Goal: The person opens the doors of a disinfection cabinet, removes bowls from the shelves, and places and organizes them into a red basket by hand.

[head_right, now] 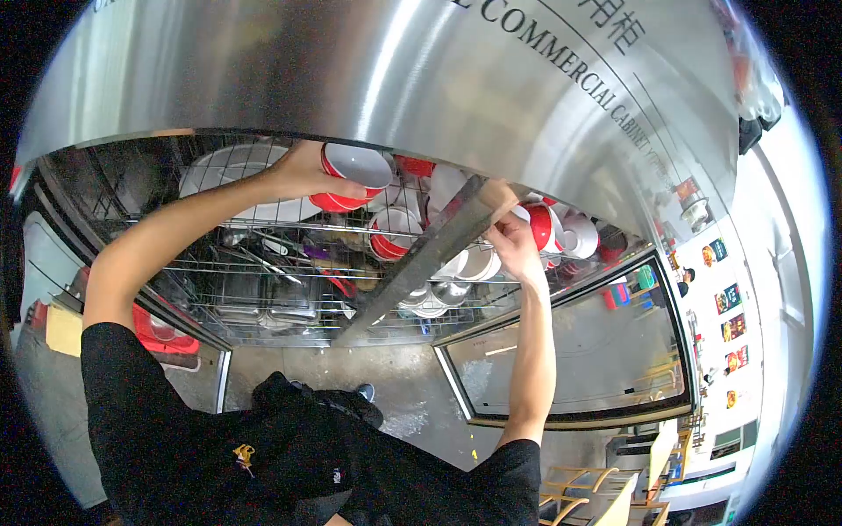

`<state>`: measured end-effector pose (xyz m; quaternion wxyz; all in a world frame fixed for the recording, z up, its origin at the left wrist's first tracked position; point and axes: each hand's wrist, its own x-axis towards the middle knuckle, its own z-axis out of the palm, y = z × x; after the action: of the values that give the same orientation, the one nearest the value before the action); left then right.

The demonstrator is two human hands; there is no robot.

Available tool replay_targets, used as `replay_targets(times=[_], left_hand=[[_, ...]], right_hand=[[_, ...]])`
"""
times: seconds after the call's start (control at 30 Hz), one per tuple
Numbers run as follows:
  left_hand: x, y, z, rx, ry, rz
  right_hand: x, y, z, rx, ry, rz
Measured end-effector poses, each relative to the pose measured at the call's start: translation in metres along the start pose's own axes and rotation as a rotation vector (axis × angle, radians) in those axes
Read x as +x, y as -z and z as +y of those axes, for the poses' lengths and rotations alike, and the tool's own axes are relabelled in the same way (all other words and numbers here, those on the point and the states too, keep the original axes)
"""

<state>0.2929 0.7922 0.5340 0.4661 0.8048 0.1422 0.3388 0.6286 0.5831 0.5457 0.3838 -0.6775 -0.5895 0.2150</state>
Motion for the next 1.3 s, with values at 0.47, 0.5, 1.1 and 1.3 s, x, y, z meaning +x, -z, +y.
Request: replay_targets(times=[0.47,0.5,1.1,1.3], left_hand=[[0.002,-0.002,-0.048,0.075,0.029,-0.032],[0.001,-0.002,-0.046,0.078,0.039,-0.020],[0.031,-0.009,-0.012,-0.015,0.287,0.258],[0.042,-0.031,-0.004,0.197,0.092,0.250]], right_hand=[[0.034,-0.013,-0.010,-0.236,0.451,0.051],[0.031,-0.016,-0.016,-0.201,0.375,0.006],[0.080,-0.036,-0.005,-0.152,0.688,-0.464],[0.079,-0.047,-0.027,-0.128,0.383,-0.491]])
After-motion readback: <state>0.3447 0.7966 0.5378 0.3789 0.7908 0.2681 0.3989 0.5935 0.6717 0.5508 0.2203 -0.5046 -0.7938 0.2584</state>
